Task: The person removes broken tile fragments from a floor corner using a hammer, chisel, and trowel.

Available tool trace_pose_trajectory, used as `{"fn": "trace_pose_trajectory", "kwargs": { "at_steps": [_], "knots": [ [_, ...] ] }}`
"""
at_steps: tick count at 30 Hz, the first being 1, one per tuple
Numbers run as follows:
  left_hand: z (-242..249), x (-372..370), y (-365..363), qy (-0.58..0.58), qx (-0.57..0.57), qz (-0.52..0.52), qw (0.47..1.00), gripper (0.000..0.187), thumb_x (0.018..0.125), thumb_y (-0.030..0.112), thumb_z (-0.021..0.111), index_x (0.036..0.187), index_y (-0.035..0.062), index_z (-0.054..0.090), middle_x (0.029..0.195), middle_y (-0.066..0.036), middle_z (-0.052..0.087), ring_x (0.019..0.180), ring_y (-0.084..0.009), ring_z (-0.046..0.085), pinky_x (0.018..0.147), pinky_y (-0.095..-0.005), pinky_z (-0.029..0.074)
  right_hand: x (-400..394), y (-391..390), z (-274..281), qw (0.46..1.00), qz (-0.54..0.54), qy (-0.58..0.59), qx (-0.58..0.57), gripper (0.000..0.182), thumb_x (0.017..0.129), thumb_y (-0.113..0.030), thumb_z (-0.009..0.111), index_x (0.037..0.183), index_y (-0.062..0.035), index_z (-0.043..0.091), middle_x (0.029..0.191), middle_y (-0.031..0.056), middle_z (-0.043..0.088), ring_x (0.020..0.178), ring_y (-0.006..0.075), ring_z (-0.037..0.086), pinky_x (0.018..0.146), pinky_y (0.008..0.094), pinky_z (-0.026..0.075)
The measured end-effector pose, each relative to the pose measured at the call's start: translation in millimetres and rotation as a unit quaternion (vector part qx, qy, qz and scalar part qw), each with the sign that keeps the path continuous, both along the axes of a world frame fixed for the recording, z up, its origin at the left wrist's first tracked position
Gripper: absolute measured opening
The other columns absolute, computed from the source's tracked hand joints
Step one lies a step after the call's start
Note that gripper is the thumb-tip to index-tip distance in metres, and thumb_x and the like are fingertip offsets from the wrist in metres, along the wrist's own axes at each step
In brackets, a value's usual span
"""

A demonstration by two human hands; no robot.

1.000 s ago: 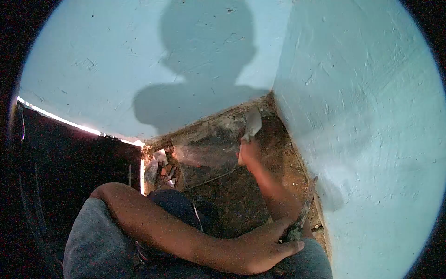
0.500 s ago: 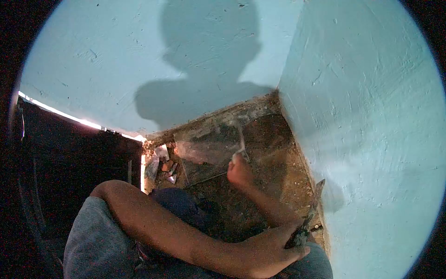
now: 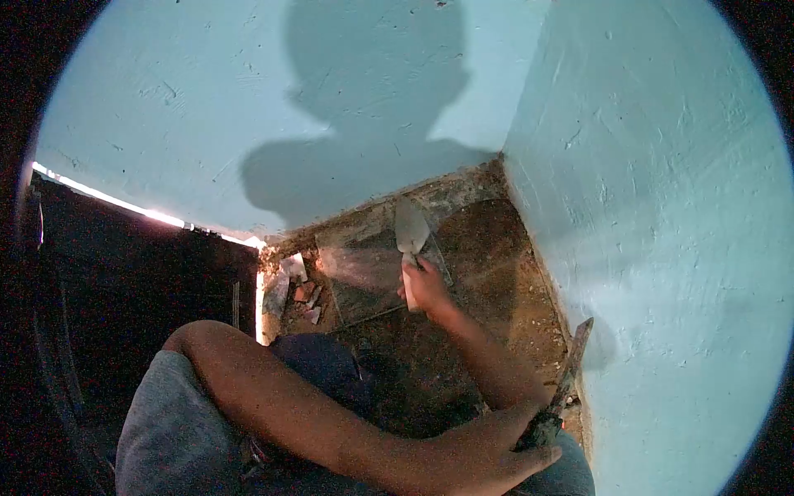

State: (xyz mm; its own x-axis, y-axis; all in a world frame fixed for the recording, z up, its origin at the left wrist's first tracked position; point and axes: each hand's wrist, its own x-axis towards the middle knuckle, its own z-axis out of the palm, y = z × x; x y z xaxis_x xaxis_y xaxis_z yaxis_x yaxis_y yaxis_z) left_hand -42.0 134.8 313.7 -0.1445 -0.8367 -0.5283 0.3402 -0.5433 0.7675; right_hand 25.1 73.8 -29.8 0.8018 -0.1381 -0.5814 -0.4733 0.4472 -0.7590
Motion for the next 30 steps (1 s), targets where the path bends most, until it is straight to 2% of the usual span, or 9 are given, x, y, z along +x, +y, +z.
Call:
{"fn": "trace_pose_trajectory", "kwargs": {
  "at_steps": [3, 5, 7, 11, 19, 21, 23, 27, 30],
  "knots": [
    [-10, -3, -3, -0.027, -0.021, -0.015, 0.999, 0.058, 0.098, 0.032, 0.052, 0.128, -0.0145, 0.035, 0.119, -0.032, 0.053, 0.114, -0.0362, 0.053, 0.098, -0.0449, 0.04, 11, 25, -8, 0.998, -0.042, 0.04, -0.004, 0.028, 0.098, -0.028, 0.054, 0.109, -0.0031, 0.057, 0.081, 0.0068, 0.061, 0.057, 0.0175, 0.06, 0.055, 0.0325, 0.051],
    [-21, -4, -6, 0.007, -0.028, -0.075, 0.997, 0.072, 0.101, 0.037, 0.041, 0.14, -0.0176, 0.018, 0.139, -0.037, 0.039, 0.134, -0.0425, 0.041, 0.114, -0.0459, 0.03, 5, 49, 5, 0.978, 0.124, 0.026, -0.163, 0.029, 0.099, -0.029, 0.055, 0.108, -0.0027, 0.058, 0.083, 0.0077, 0.062, 0.062, 0.0174, 0.061, 0.059, 0.0348, 0.053],
    [-22, -7, -8, -0.011, -0.011, -0.074, 0.997, 0.071, 0.101, 0.037, 0.041, 0.141, -0.0174, 0.018, 0.138, -0.037, 0.04, 0.133, -0.0433, 0.043, 0.114, -0.0458, 0.03, 0, 57, -4, 0.945, 0.323, -0.055, 0.013, 0.032, 0.099, -0.031, 0.055, 0.112, -0.0024, 0.059, 0.087, 0.0069, 0.063, 0.07, 0.017, 0.061, 0.064, 0.0354, 0.053],
    [-13, 14, -2, 0.083, 0.022, -0.092, 0.992, 0.069, 0.101, 0.038, 0.043, 0.14, -0.0154, 0.022, 0.138, -0.037, 0.041, 0.131, -0.0444, 0.044, 0.112, -0.0455, 0.031, -28, 76, -22, 0.975, 0.211, -0.062, -0.041, 0.035, 0.099, -0.03, 0.054, 0.123, -0.0044, 0.056, 0.088, 0.0046, 0.061, 0.072, 0.0162, 0.06, 0.063, 0.0352, 0.052],
    [22, 13, 16, -0.017, 0.021, -0.003, 1.0, 0.061, 0.097, 0.031, 0.055, 0.132, -0.0153, 0.036, 0.127, -0.037, 0.051, 0.119, -0.0425, 0.053, 0.102, -0.047, 0.04, -58, 11, -23, 0.979, -0.046, 0.046, -0.193, 0.042, 0.102, -0.033, 0.05, 0.135, -0.0091, 0.043, 0.084, 0.0034, 0.055, 0.066, 0.0125, 0.057, 0.055, 0.0324, 0.049],
    [25, 16, 14, -0.013, 0.025, -0.015, 0.999, 0.063, 0.097, 0.03, 0.055, 0.134, -0.0159, 0.033, 0.129, -0.038, 0.049, 0.121, -0.0434, 0.052, 0.104, -0.047, 0.039, -68, 52, -72, 0.973, -0.006, 0.054, -0.224, 0.043, 0.102, -0.033, 0.051, 0.136, -0.0077, 0.044, 0.09, 0.0047, 0.057, 0.068, 0.0129, 0.057, 0.058, 0.0312, 0.05],
    [24, 18, 9, 0.01, 0.034, -0.033, 0.999, 0.065, 0.097, 0.03, 0.055, 0.136, -0.0165, 0.031, 0.131, -0.038, 0.048, 0.124, -0.0438, 0.05, 0.105, -0.0467, 0.039, -58, 82, -46, 0.975, 0.218, 0.037, -0.022, 0.042, 0.101, -0.033, 0.052, 0.133, -0.0057, 0.049, 0.096, 0.0064, 0.058, 0.069, 0.0143, 0.058, 0.06, 0.0301, 0.051],
    [17, 15, 12, -0.018, 0.0, -0.027, 0.999, 0.067, 0.097, 0.03, 0.054, 0.137, -0.017, 0.029, 0.132, -0.039, 0.046, 0.124, -0.0441, 0.049, 0.105, -0.0462, 0.038, -54, 131, -46, 0.95, 0.268, -0.147, -0.07, 0.042, 0.101, -0.034, 0.052, 0.131, -0.0046, 0.051, 0.097, 0.0073, 0.058, 0.069, 0.0158, 0.059, 0.06, 0.032, 0.052],
    [19, 14, 12, -0.03, 0.029, -0.026, 0.999, 0.066, 0.097, 0.03, 0.054, 0.137, -0.0171, 0.03, 0.132, -0.039, 0.046, 0.125, -0.044, 0.049, 0.105, -0.0463, 0.038, -40, 95, -17, 0.976, 0.212, 0.053, 0.014, 0.066, 0.097, -0.057, 0.049, 0.132, -0.0007, 0.05, 0.111, 0.016, 0.061, 0.097, 0.0253, 0.062, 0.086, 0.0416, 0.051]
  ]
}}
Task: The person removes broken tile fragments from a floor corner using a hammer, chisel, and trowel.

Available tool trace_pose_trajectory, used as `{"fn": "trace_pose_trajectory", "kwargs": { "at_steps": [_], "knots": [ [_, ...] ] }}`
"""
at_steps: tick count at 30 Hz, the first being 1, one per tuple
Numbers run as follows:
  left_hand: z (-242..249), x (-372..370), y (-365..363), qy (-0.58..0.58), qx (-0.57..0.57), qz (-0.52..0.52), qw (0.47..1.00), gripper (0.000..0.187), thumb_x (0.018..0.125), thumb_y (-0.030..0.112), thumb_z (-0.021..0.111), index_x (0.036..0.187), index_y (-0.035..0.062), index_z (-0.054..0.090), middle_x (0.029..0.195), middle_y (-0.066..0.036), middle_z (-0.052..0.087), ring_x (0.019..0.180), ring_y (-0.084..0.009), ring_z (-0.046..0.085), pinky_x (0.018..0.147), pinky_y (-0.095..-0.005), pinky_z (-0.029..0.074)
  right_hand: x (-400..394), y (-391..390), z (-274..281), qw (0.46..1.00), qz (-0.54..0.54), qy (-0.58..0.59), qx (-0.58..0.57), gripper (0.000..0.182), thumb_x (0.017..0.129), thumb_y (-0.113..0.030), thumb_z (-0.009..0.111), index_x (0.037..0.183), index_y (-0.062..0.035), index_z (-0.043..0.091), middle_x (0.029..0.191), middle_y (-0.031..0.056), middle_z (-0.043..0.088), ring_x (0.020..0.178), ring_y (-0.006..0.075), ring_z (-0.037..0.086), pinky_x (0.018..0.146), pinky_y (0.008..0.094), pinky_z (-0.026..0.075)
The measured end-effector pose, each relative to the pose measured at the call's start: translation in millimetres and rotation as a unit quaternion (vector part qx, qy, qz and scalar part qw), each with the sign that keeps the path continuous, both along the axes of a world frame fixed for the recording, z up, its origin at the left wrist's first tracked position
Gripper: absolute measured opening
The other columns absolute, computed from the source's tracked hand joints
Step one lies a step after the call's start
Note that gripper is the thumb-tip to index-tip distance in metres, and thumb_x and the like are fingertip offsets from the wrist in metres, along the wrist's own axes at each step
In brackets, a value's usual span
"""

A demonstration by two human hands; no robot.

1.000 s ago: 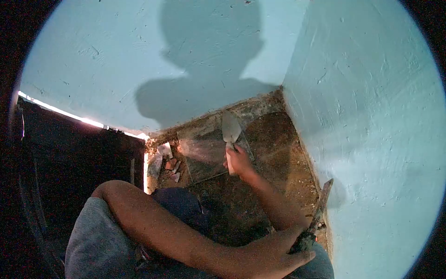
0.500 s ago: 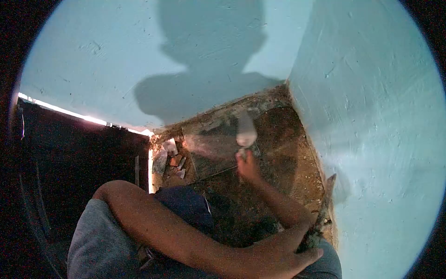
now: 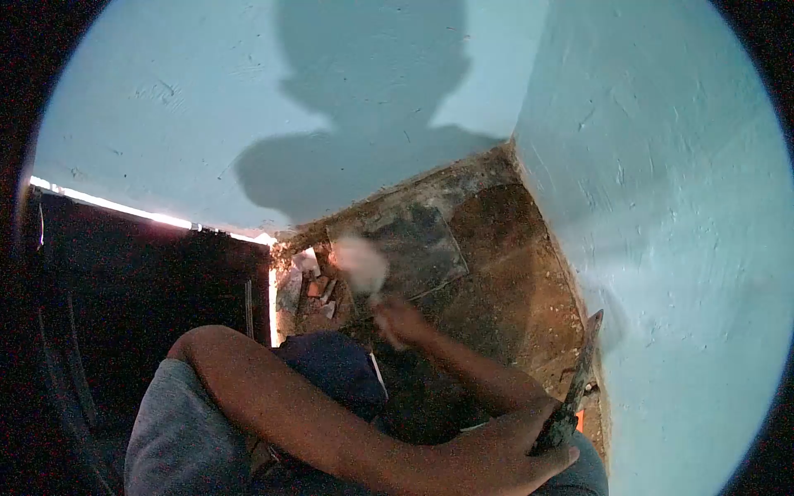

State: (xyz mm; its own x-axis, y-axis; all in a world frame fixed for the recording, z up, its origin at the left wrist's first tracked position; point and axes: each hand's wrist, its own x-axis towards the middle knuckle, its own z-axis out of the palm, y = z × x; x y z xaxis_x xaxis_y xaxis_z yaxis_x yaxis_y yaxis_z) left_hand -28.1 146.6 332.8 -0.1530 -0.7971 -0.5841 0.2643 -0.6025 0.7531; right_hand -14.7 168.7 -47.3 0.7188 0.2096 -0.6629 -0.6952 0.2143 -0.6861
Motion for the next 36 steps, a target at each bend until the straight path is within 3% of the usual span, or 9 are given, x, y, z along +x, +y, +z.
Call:
{"fn": "trace_pose_trajectory", "kwargs": {
  "at_steps": [4, 7, 10, 13, 19, 22, 24, 28, 36],
  "knots": [
    [3, 6, 8, 0.038, -0.031, 0.015, 0.999, 0.067, 0.097, 0.031, 0.055, 0.137, -0.0168, 0.03, 0.135, -0.039, 0.043, 0.127, -0.0438, 0.046, 0.106, -0.0465, 0.038, 30, -74, 18, 0.964, -0.248, 0.055, -0.074, 0.069, 0.099, -0.046, 0.05, 0.145, 0.0009, 0.03, 0.115, 0.0205, 0.058, 0.082, 0.0255, 0.066, 0.073, 0.0414, 0.055],
    [-2, -7, 1, 0.014, -0.025, 0.012, 1.0, 0.07, 0.096, 0.033, 0.056, 0.14, -0.0154, 0.029, 0.139, -0.039, 0.04, 0.131, -0.0438, 0.043, 0.108, -0.0465, 0.036, 45, -55, -2, 0.94, -0.322, 0.02, -0.111, 0.057, 0.099, -0.041, 0.053, 0.139, -0.0031, 0.039, 0.09, 0.0113, 0.061, 0.072, 0.0229, 0.063, 0.06, 0.0388, 0.052],
    [-19, -22, -7, -0.001, -0.036, 0.012, 0.999, 0.071, 0.096, 0.033, 0.057, 0.142, -0.0134, 0.028, 0.141, -0.037, 0.039, 0.133, -0.0437, 0.042, 0.109, -0.0458, 0.035, 50, -2, -69, 0.913, -0.138, -0.114, -0.367, 0.065, 0.094, -0.043, 0.06, 0.141, -0.0029, 0.039, 0.107, 0.0187, 0.062, 0.089, 0.0302, 0.064, 0.071, 0.0427, 0.053],
    [-26, -22, -8, 0.054, -0.035, -0.02, 0.998, 0.068, 0.099, 0.037, 0.049, 0.139, -0.0129, 0.028, 0.137, -0.038, 0.041, 0.132, -0.0443, 0.042, 0.11, -0.046, 0.033, 35, 14, -16, 0.946, 0.094, -0.14, -0.278, 0.066, 0.092, -0.044, 0.062, 0.139, -0.003, 0.042, 0.113, 0.0199, 0.061, 0.097, 0.0326, 0.062, 0.078, 0.0434, 0.051],
    [-39, -30, 7, 0.053, -0.071, 0.066, 0.994, 0.056, 0.101, 0.037, 0.045, 0.132, -0.0087, 0.036, 0.125, -0.035, 0.05, 0.124, -0.0418, 0.048, 0.105, -0.0459, 0.035, -42, -54, 49, 0.858, 0.349, -0.3, -0.227, 0.067, 0.087, -0.045, 0.066, 0.137, -0.0032, 0.047, 0.125, 0.0223, 0.059, 0.113, 0.0373, 0.058, 0.093, 0.0448, 0.048],
    [-42, -26, 10, 0.024, -0.05, 0.111, 0.992, 0.055, 0.102, 0.038, 0.045, 0.134, -0.0059, 0.04, 0.125, -0.025, 0.054, 0.121, -0.0323, 0.05, 0.106, -0.0409, 0.034, -82, -129, 82, 0.889, 0.378, -0.132, -0.223, 0.065, 0.083, -0.044, 0.068, 0.134, -0.0073, 0.052, 0.125, 0.0211, 0.06, 0.118, 0.037, 0.057, 0.099, 0.0469, 0.045],
    [-37, -17, 9, 0.042, 0.001, 0.122, 0.992, 0.055, 0.102, 0.038, 0.047, 0.136, -0.0046, 0.044, 0.127, -0.02, 0.055, 0.122, -0.0277, 0.05, 0.107, -0.0374, 0.036, -162, -171, -9, 0.824, 0.322, -0.254, -0.391, 0.058, 0.08, -0.04, 0.068, 0.129, -0.0111, 0.058, 0.118, 0.0185, 0.063, 0.111, 0.0353, 0.061, 0.091, 0.0481, 0.049],
    [-55, -3, 8, 0.061, 0.1, 0.122, 0.986, 0.046, 0.1, 0.035, 0.053, 0.128, -0.0015, 0.053, 0.109, -0.012, 0.064, 0.103, -0.0203, 0.061, 0.094, -0.0322, 0.047, -234, -189, 65, 0.849, 0.272, -0.1, -0.442, 0.055, 0.079, -0.038, 0.067, 0.126, -0.0109, 0.061, 0.116, 0.018, 0.064, 0.108, 0.0362, 0.062, 0.091, 0.0479, 0.05],
    [-87, 3, -7, -0.052, 0.158, 0.172, 0.971, 0.056, 0.098, 0.028, 0.06, 0.139, -0.0054, 0.041, 0.129, -0.018, 0.054, 0.111, -0.0222, 0.056, 0.1, -0.0345, 0.042, -400, -135, 42, 0.855, -0.034, 0.075, -0.512, 0.047, 0.071, -0.024, 0.065, 0.115, -0.0086, 0.066, 0.103, 0.0199, 0.065, 0.102, 0.0393, 0.061, 0.087, 0.0486, 0.049]
  ]
}}
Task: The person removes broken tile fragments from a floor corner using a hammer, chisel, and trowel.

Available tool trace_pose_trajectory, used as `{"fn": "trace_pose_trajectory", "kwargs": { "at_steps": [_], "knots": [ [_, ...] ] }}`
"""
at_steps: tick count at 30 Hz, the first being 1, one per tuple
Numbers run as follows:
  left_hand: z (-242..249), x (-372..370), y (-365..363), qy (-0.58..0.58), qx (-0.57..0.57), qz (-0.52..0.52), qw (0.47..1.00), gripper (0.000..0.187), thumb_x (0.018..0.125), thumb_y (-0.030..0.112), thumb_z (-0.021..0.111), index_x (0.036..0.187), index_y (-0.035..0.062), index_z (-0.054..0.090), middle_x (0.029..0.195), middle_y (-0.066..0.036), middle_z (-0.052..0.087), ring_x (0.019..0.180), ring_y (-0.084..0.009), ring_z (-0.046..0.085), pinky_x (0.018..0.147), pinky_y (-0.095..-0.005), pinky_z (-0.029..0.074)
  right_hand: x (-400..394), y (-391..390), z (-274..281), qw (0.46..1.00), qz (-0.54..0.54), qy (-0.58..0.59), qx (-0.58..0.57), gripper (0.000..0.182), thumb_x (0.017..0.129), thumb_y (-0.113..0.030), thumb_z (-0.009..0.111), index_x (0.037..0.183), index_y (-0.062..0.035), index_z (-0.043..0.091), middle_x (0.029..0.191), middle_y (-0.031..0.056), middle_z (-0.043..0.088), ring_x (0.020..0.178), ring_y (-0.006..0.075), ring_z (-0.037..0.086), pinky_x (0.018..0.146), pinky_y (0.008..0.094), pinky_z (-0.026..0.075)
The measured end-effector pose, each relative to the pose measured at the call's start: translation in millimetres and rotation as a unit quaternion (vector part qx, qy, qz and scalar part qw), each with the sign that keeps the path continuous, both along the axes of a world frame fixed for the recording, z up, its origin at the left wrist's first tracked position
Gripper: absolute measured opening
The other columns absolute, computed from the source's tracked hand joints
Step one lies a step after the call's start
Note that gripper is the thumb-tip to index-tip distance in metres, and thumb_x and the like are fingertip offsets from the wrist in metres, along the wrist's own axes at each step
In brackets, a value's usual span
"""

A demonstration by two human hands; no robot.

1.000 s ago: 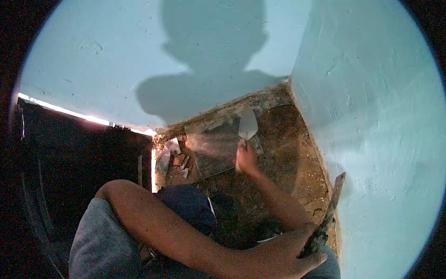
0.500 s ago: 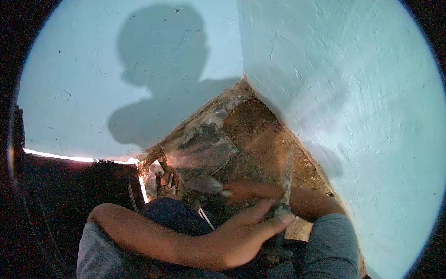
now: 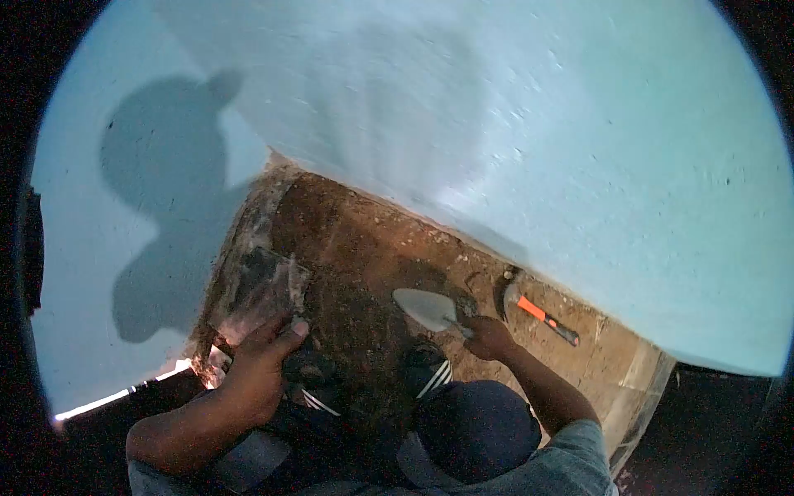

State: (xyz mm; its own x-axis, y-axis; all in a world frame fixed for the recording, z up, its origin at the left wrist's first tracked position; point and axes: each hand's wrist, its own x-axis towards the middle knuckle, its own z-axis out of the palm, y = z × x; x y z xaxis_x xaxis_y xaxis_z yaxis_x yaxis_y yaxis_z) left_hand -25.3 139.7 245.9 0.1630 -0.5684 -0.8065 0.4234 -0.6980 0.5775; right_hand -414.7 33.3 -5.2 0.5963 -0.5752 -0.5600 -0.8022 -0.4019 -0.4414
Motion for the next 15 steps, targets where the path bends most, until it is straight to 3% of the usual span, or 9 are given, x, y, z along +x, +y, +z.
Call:
{"fn": "trace_pose_trajectory", "kwargs": {
  "at_steps": [4, 7, 10, 12, 14, 15],
  "knots": [
    [2, -17, -12, -0.041, -0.001, -0.002, 0.999, 0.063, 0.098, 0.028, 0.06, 0.149, 0.0041, 0.031, 0.139, -0.019, 0.046, 0.119, -0.0257, 0.052, 0.101, -0.0381, 0.045, -47, 26, 0, 0.992, -0.088, -0.027, -0.088, 0.041, 0.069, -0.02, 0.066, 0.108, -0.0072, 0.068, 0.099, 0.02, 0.065, 0.099, 0.0395, 0.061, 0.087, 0.0488, 0.049],
    [-37, -20, -8, -0.21, -0.047, -0.044, 0.976, 0.057, 0.097, 0.032, 0.06, 0.145, 0.0093, 0.041, 0.139, -0.019, 0.048, 0.12, -0.0267, 0.051, 0.097, -0.0387, 0.049, -55, 29, 15, 0.987, -0.117, -0.026, -0.106, 0.034, 0.072, -0.016, 0.066, 0.105, -0.0051, 0.068, 0.099, 0.0186, 0.065, 0.097, 0.0393, 0.061, 0.086, 0.0481, 0.049],
    [-37, -6, -40, -0.157, 0.038, -0.177, 0.971, 0.054, 0.095, 0.036, 0.063, 0.138, 0.0073, 0.051, 0.136, -0.017, 0.053, 0.113, -0.0288, 0.058, 0.091, -0.0409, 0.052, -64, 22, 2, 0.945, -0.195, -0.083, -0.248, 0.028, 0.077, -0.013, 0.065, 0.103, -0.0036, 0.067, 0.102, 0.0173, 0.064, 0.098, 0.0385, 0.061, 0.085, 0.047, 0.049],
    [-69, -4, -54, -0.227, 0.031, -0.159, 0.961, 0.048, 0.092, 0.041, 0.066, 0.127, 0.0081, 0.063, 0.123, -0.017, 0.063, 0.104, -0.0314, 0.065, 0.09, -0.0398, 0.051, -67, 9, -2, 0.91, -0.221, -0.124, -0.329, 0.021, 0.082, -0.011, 0.064, 0.101, -0.0023, 0.065, 0.105, 0.0178, 0.063, 0.097, 0.0382, 0.061, 0.083, 0.0461, 0.049],
    [-110, 11, -69, -0.313, -0.019, -0.248, 0.917, 0.051, 0.093, 0.046, 0.063, 0.128, 0.0091, 0.062, 0.11, -0.018, 0.067, 0.091, -0.025, 0.067, 0.085, -0.0402, 0.052, -66, -7, 8, 0.911, -0.278, -0.071, -0.297, 0.02, 0.084, -0.012, 0.063, 0.1, -0.0014, 0.065, 0.105, 0.0188, 0.062, 0.096, 0.0384, 0.061, 0.082, 0.0448, 0.049],
    [-146, 21, -75, -0.34, -0.041, -0.255, 0.904, 0.05, 0.094, 0.046, 0.062, 0.128, 0.0093, 0.062, 0.101, -0.017, 0.068, 0.079, -0.0232, 0.066, 0.076, -0.041, 0.053, -67, -14, 11, 0.909, -0.303, -0.082, -0.273, 0.02, 0.084, -0.011, 0.063, 0.101, -0.0005, 0.064, 0.103, 0.0193, 0.062, 0.096, 0.0396, 0.06, 0.082, 0.045, 0.049]
  ]
}}
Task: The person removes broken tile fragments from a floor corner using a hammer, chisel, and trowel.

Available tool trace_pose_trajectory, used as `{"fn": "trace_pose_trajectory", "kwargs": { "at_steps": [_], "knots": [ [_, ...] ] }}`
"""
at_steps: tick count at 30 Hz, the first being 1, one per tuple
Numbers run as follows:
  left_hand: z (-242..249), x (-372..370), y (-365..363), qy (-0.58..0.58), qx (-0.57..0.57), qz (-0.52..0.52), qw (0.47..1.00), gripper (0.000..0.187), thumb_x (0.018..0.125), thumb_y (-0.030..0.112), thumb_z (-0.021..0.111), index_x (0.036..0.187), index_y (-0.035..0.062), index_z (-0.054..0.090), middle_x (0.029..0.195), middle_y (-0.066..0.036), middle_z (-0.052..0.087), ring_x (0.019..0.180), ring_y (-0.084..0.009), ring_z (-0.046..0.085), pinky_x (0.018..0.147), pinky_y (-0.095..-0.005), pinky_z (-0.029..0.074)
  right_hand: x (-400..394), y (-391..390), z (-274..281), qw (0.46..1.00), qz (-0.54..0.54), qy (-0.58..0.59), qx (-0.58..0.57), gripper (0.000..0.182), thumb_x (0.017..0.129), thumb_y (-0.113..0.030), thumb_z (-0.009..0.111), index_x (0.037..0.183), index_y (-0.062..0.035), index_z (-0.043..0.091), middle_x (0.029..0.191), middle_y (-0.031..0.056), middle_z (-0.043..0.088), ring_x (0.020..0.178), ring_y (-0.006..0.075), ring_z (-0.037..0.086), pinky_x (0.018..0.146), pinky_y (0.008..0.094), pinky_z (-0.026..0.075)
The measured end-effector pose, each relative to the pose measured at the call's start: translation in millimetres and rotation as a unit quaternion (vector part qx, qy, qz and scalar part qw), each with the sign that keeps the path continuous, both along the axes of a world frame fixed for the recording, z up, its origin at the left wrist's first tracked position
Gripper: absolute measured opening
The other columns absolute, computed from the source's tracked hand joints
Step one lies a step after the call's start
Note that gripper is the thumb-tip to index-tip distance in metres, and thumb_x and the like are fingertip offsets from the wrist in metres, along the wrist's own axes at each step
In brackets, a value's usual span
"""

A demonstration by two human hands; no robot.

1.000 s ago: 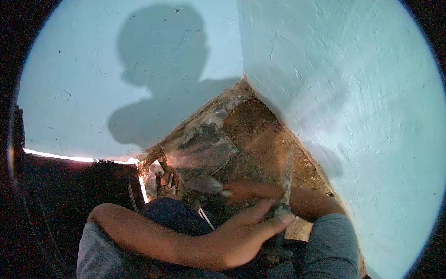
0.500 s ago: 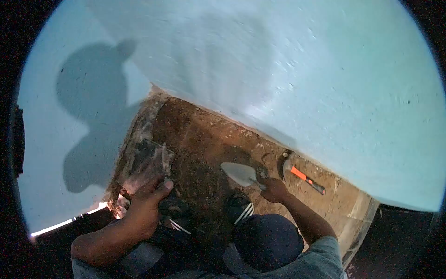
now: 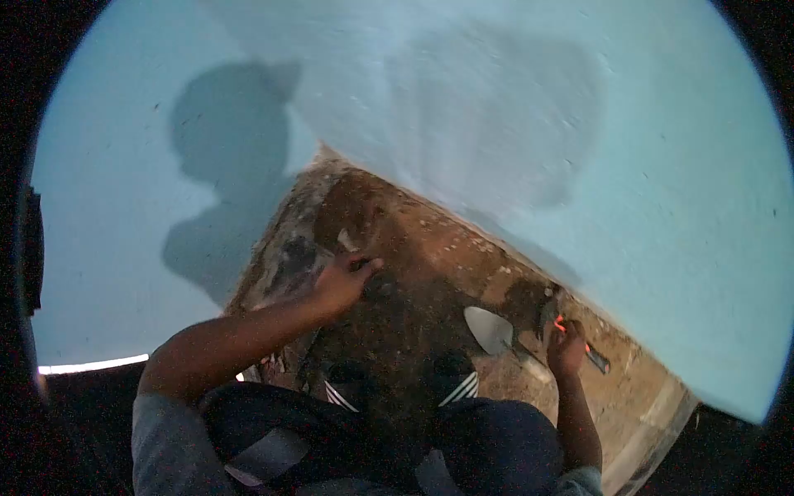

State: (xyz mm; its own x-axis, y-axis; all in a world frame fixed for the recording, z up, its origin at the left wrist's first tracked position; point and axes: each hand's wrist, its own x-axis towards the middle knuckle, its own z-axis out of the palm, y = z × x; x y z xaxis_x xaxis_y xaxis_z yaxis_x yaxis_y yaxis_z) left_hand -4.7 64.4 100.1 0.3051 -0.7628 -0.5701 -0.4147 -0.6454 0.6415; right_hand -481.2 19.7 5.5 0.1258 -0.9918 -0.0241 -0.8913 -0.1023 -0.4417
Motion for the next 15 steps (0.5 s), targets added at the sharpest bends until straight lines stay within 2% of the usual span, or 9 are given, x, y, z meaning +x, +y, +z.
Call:
{"fn": "trace_pose_trajectory", "kwargs": {
  "at_steps": [1, 3, 6, 8, 10, 12, 15],
  "knots": [
    [-28, 8, -5, -0.023, -0.024, -0.016, 0.999, 0.049, 0.095, 0.046, 0.06, 0.127, 0.0094, 0.063, 0.091, -0.016, 0.069, 0.066, -0.0213, 0.066, 0.067, -0.0418, 0.054, -3, -4, 2, 0.999, -0.018, -0.021, 0.022, 0.02, 0.085, -0.011, 0.063, 0.101, 0.0004, 0.064, 0.101, 0.0198, 0.062, 0.096, 0.0409, 0.06, 0.082, 0.0453, 0.048],
    [-37, 15, -24, -0.025, 0.062, 0.027, 0.997, 0.037, 0.093, 0.04, 0.06, 0.121, 0.0182, 0.068, 0.101, -0.018, 0.07, 0.095, -0.036, 0.066, 0.082, -0.0468, 0.053, -11, -9, 2, 1.0, 0.008, -0.021, -0.008, 0.018, 0.086, -0.011, 0.062, 0.1, 0.0006, 0.063, 0.099, 0.0201, 0.06, 0.094, 0.0413, 0.06, 0.081, 0.0443, 0.048],
    [-101, 37, -33, -0.045, 0.054, 0.077, 0.995, 0.042, 0.093, 0.034, 0.057, 0.131, 0.0161, 0.061, 0.1, -0.018, 0.069, 0.093, -0.0362, 0.066, 0.08, -0.0463, 0.054, -22, -2, -3, 1.0, 0.012, 0.012, -0.018, 0.017, 0.087, -0.011, 0.062, 0.099, 0.0006, 0.062, 0.098, 0.0207, 0.06, 0.094, 0.0416, 0.059, 0.081, 0.045, 0.048],
    [-202, 66, -29, -0.205, 0.023, -0.129, 0.97, 0.045, 0.093, 0.03, 0.055, 0.135, 0.0124, 0.056, 0.098, -0.02, 0.069, 0.093, -0.0362, 0.067, 0.079, -0.0466, 0.054, -40, 7, -14, 0.998, 0.01, 0.059, -0.003, 0.02, 0.085, -0.01, 0.064, 0.103, -0.0001, 0.061, 0.102, 0.0203, 0.059, 0.099, 0.0413, 0.057, 0.085, 0.0466, 0.046],
    [-219, 74, -20, -0.22, 0.038, -0.192, 0.956, 0.048, 0.092, 0.025, 0.054, 0.136, 0.0083, 0.053, 0.1, -0.022, 0.068, 0.095, -0.0361, 0.067, 0.081, -0.0473, 0.055, -61, 18, -30, 0.996, -0.001, 0.09, 0.0, 0.026, 0.084, -0.009, 0.066, 0.108, -0.001, 0.06, 0.106, 0.0201, 0.059, 0.104, 0.0412, 0.055, 0.089, 0.0481, 0.044],
    [-160, 80, -15, -0.101, 0.087, -0.112, 0.985, 0.049, 0.089, 0.02, 0.055, 0.135, 0.0038, 0.052, 0.104, -0.024, 0.067, 0.098, -0.0358, 0.066, 0.084, -0.0484, 0.055, -69, 21, -43, 0.997, -0.023, 0.069, 0.005, 0.031, 0.083, -0.008, 0.066, 0.112, -0.0019, 0.059, 0.109, 0.0199, 0.058, 0.108, 0.0413, 0.054, 0.091, 0.0493, 0.043],
    [-99, 86, -12, -0.18, 0.089, -0.226, 0.953, 0.05, 0.084, 0.016, 0.058, 0.133, 0.0068, 0.054, 0.109, -0.023, 0.065, 0.1, -0.0352, 0.067, 0.087, -0.0485, 0.055, -67, 25, -51, 0.99, -0.074, 0.107, 0.058, 0.035, 0.082, -0.006, 0.066, 0.115, -0.002, 0.057, 0.111, 0.02, 0.057, 0.11, 0.0413, 0.053, 0.093, 0.0508, 0.043]
  ]
}}
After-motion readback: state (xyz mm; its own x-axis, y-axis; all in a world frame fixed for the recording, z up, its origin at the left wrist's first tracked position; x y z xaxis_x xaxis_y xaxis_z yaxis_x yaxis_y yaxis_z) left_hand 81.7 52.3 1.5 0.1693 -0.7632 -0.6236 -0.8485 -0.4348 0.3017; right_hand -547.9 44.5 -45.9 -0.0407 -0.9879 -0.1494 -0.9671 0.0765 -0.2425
